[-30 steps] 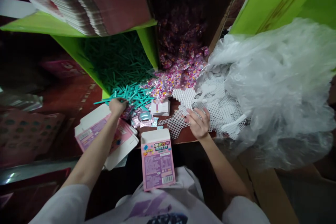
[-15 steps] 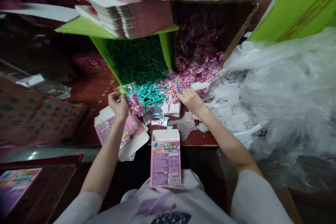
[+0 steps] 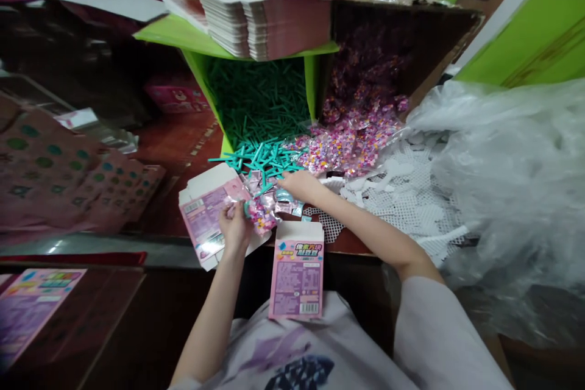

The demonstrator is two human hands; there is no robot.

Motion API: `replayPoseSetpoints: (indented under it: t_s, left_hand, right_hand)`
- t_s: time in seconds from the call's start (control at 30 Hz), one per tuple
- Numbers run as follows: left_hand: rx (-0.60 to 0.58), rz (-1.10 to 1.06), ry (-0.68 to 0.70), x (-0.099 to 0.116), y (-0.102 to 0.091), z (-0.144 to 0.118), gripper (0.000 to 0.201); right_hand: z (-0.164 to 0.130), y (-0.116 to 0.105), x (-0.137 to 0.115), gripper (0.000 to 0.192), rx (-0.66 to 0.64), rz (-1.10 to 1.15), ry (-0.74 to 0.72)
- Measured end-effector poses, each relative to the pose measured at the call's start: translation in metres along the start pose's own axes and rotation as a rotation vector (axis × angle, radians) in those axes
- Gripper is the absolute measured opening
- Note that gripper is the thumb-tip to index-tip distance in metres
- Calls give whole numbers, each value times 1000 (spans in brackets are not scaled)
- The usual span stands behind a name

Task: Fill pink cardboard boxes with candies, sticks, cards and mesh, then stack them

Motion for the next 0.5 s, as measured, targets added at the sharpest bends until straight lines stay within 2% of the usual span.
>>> replayPoseSetpoints:
  t_s: [0.07, 0.17, 0.23, 0.3, 0.37, 0.5]
  left_hand:
    - [53, 13, 68, 4, -9, -6, 32]
    - [120, -3, 140, 9, -21, -10, 31]
    - [128, -4, 145, 10, -25, -11, 34]
    - [102, 22, 145, 10, -26, -13, 37]
    - [70, 55, 154, 10, -25, -17, 38]
    - [61, 48, 128, 13, -22, -29, 38]
  right_hand:
    - [0, 14, -12, 24, -93, 59, -19]
    - [-1, 38, -24, 13, -260, 115, 53]
    - [-1, 52, -29, 16, -333, 142, 105]
    - [1, 60, -31, 23, -347, 163, 135]
    - [4, 63, -32, 22, -329, 171, 154]
    - [6, 53, -28, 18, -298, 164, 202]
Point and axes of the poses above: each hand's wrist, its own z-axis towards the middle knuckle, its own y-axis out of the palm, x = y × z, the point moved 3 cm from there along z, towards the middle knuckle, and after that the axes turned 6 degrees about y, right-handed, at the moved point
